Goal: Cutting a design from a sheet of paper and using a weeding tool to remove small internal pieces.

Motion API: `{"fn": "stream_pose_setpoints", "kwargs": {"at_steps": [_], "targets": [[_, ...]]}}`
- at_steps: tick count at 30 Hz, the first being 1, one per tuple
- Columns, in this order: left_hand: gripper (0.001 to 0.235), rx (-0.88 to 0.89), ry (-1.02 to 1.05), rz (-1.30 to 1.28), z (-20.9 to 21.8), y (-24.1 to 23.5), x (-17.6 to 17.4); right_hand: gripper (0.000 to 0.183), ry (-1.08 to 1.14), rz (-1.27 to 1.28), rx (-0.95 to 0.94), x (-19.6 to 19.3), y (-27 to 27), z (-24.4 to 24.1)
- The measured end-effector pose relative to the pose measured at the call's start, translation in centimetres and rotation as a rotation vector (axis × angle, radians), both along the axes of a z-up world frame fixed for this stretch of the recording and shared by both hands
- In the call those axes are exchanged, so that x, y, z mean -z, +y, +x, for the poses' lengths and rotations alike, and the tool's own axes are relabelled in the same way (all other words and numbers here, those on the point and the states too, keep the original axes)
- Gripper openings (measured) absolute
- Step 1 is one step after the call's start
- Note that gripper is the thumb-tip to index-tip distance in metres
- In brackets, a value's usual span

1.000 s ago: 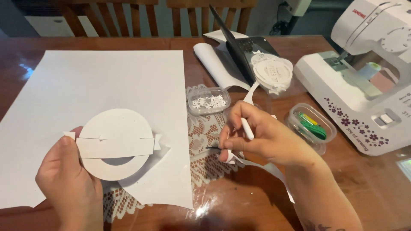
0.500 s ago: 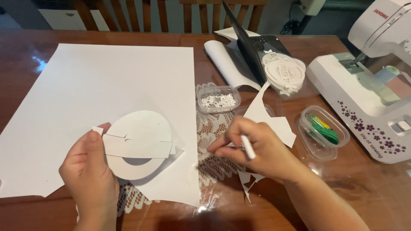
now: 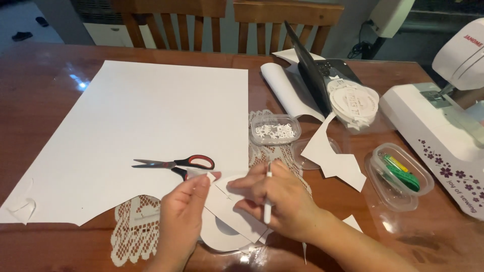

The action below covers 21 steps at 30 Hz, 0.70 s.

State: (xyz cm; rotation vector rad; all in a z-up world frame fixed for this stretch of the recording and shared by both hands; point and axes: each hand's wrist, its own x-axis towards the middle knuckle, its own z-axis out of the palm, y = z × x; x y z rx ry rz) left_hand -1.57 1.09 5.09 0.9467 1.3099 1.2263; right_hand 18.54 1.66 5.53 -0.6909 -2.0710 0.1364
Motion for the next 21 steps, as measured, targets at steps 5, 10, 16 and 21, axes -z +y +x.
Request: {"fn": "stream_pose_setpoints", "kwargs": {"at_steps": [5,10,16,21], "targets": [[0.037,0.107,0.153,0.013,0.3,-0.1,0.5,0.031,-0.113,0.049,-0.117,0.9,0.2,0.0],[0.034,0.055,0.115,-0.041,0.1,0.4,0.0,0.025,-0.049,0.005,-0.108,1.0,0.1,0.3],[0.035,-0.008,-0.011,-0.096,-0.2,0.4,-0.9,0.035,0.030,-0.037,-0.055,-0.1,0.1,0.5],[0.032,-0.134,-0.058,-0.055,-1.0,0.8,-1.1,0.035,0.046,-0.045,-0.030,0.2,0.2,1.1]]}}
